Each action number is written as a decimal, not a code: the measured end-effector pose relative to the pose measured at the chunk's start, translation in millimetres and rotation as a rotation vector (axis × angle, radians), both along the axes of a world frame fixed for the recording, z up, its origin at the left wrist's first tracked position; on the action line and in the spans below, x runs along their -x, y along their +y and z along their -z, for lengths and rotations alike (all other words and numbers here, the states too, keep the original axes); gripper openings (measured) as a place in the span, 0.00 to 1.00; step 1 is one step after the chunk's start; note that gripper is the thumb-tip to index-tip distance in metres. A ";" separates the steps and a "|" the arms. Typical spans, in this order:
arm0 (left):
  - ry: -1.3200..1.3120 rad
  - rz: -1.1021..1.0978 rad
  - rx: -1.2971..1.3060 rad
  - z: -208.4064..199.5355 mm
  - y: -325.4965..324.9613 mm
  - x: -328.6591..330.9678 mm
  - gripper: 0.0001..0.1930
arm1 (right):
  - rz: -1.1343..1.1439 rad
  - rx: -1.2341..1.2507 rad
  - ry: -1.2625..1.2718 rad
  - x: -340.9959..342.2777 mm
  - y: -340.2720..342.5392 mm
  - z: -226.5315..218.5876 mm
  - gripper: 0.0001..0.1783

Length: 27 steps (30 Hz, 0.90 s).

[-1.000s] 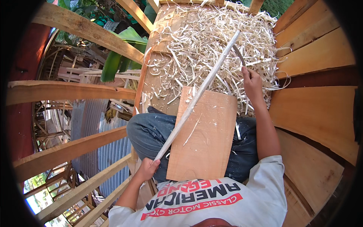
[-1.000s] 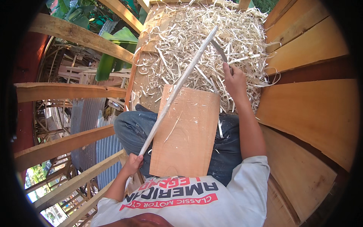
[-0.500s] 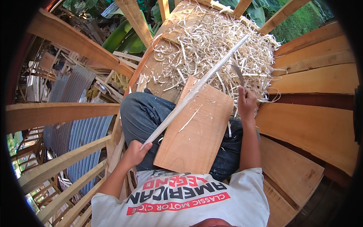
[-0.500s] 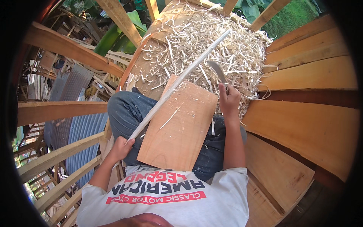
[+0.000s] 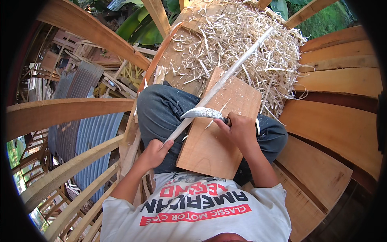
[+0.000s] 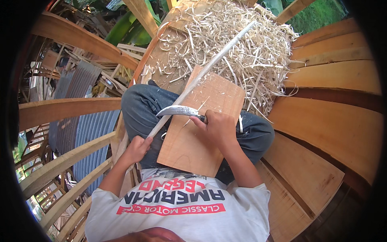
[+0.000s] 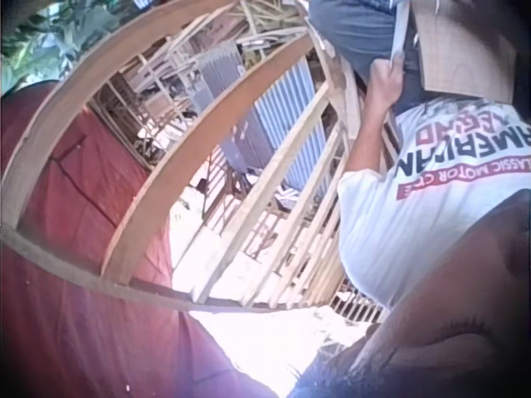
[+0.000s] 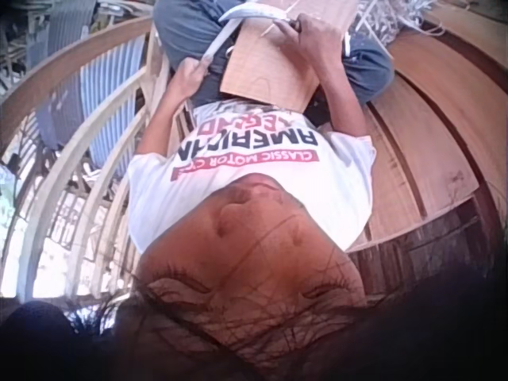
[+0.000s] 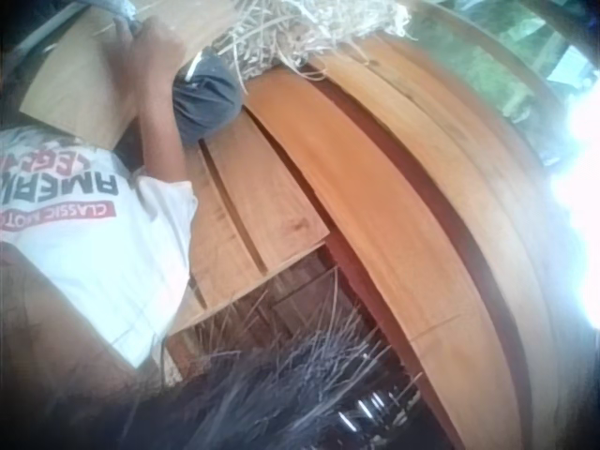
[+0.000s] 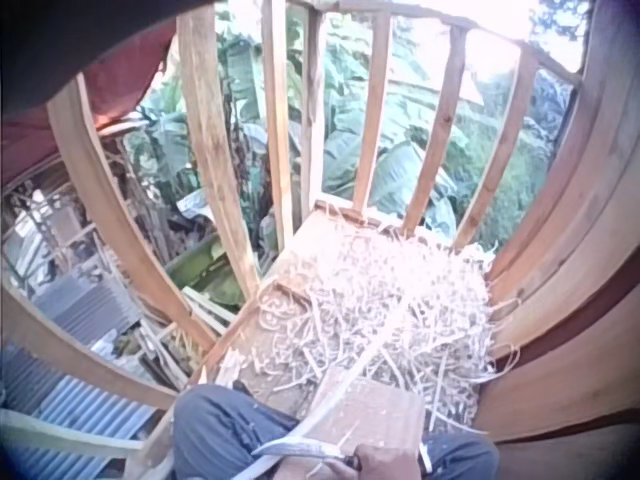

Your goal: The person sits cross-legged on a wooden platform and uses a curved knife to shave a long, thin wooden stick. They repeatedly draw the knife along the stick to remove thin strips of wood, which accumulate on the platform.

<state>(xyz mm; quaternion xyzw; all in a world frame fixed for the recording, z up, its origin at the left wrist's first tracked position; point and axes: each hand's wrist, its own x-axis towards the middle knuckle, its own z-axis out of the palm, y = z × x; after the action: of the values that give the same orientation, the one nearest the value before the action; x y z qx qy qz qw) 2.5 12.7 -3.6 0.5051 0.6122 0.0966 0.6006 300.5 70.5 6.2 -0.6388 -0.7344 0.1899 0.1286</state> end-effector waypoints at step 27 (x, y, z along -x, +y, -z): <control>-0.076 0.034 0.150 -2.9 9.0 4.6 0.33 | 0.389 0.057 -0.026 -63.3 25.8 11.6 0.35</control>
<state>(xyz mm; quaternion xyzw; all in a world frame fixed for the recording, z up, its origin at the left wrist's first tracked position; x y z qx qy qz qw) -2.1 21.7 -0.8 0.4649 0.5859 0.0594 0.6611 363.8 96.4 -5.4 -0.7746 -0.5929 0.1737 0.1353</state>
